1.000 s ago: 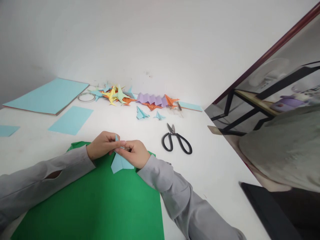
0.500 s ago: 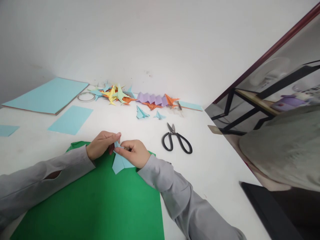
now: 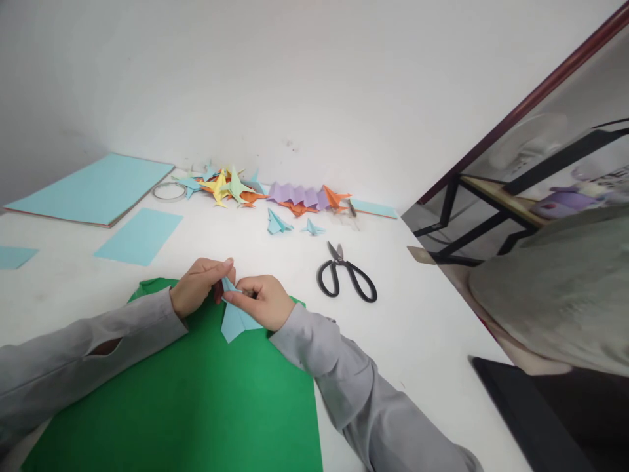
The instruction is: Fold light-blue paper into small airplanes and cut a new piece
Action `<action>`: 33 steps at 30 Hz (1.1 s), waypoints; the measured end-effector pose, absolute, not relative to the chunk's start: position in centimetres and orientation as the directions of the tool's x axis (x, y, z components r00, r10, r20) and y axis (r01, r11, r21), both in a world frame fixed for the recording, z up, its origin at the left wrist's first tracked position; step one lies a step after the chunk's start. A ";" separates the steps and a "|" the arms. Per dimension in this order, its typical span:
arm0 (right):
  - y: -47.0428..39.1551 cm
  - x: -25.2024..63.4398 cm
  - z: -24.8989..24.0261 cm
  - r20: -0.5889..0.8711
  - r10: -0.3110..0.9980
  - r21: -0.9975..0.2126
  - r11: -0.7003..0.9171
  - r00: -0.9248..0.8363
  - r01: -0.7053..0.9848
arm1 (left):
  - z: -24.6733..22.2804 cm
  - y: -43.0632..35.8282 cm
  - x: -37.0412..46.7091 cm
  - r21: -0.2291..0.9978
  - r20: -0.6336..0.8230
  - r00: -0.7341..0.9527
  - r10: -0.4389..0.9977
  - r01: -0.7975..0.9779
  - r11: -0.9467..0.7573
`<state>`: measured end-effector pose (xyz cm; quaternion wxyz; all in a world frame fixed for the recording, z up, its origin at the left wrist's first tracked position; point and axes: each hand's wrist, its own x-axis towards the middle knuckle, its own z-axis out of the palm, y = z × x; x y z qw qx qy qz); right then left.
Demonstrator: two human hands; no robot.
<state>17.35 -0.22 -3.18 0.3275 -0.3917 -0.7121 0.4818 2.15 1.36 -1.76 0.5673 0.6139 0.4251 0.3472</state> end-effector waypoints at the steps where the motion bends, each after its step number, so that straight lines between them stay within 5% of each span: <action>1: -0.2 17.4 -3.2 0.089 0.873 -0.943 0.229 -0.479 0.242 | -1.7 1.4 2.1 0.992 -0.058 0.398 0.916 0.127 0.007; 13: -0.3 17.5 -3.3 0.074 0.904 -0.957 0.184 -0.421 0.226 | -1.7 1.9 1.9 0.993 -0.090 0.448 0.890 0.107 0.046; 21: 0.2 17.7 -3.7 0.078 0.945 -0.982 0.128 -0.318 0.141 | -2.3 2.0 2.0 0.982 0.016 0.485 0.874 0.157 -0.105; 33: -0.2 17.8 -3.1 0.039 0.929 -0.973 0.119 -0.368 0.197 | -2.0 2.4 1.7 0.999 -0.048 0.586 0.809 0.030 0.037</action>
